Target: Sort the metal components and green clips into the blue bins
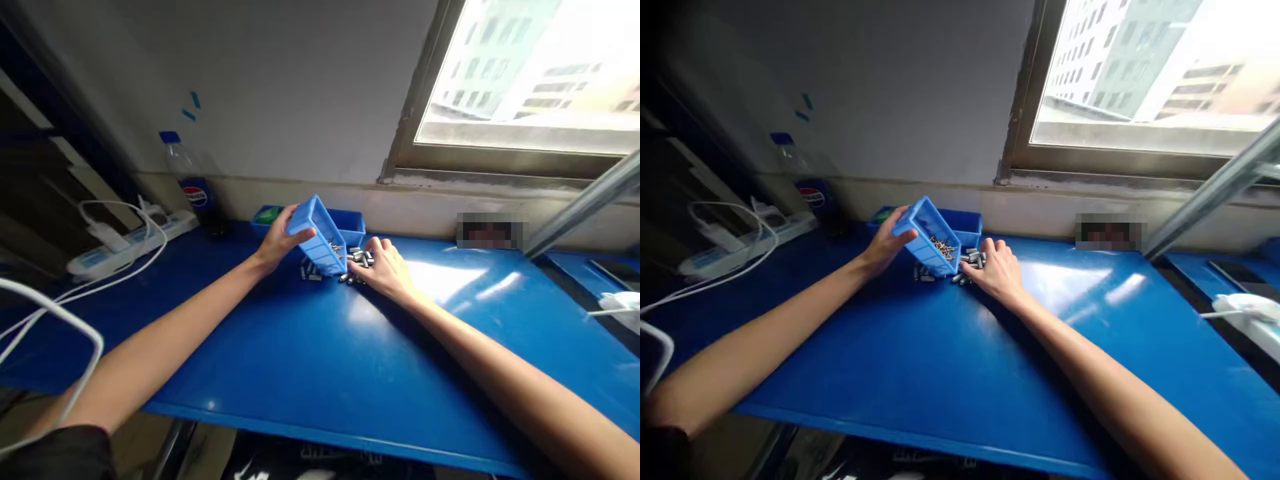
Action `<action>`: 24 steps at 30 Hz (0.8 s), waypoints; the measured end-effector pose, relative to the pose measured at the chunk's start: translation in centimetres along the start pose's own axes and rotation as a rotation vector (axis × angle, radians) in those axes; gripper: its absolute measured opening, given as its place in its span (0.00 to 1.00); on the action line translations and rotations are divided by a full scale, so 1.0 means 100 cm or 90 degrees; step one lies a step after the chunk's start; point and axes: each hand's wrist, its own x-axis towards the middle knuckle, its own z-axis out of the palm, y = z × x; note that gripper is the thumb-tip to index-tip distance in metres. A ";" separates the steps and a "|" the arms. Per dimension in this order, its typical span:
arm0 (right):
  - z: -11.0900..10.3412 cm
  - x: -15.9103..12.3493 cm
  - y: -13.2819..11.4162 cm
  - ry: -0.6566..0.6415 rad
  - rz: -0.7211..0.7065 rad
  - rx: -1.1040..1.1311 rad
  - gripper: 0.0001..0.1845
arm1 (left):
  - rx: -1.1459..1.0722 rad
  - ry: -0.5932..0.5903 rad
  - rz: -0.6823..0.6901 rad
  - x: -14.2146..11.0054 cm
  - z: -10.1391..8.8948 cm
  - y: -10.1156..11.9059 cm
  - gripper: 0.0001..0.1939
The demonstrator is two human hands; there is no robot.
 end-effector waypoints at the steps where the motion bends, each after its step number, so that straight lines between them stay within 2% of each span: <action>1: -0.001 0.000 0.003 -0.003 -0.006 0.007 0.27 | 0.012 -0.005 0.000 0.001 0.001 0.001 0.46; 5: -0.003 -0.001 0.007 -0.001 -0.026 0.001 0.25 | 0.058 -0.022 0.009 0.004 0.003 0.004 0.48; 10: -0.006 -0.003 -0.004 -0.008 -0.022 -0.070 0.28 | 0.095 -0.037 0.029 0.008 0.004 0.003 0.49; 14: -0.009 -0.002 -0.008 -0.030 -0.021 -0.107 0.21 | 0.106 -0.045 0.017 0.010 0.005 0.008 0.50; 24: -0.013 -0.004 -0.004 -0.012 -0.019 -0.074 0.20 | 0.165 -0.082 0.025 0.015 0.018 0.023 0.51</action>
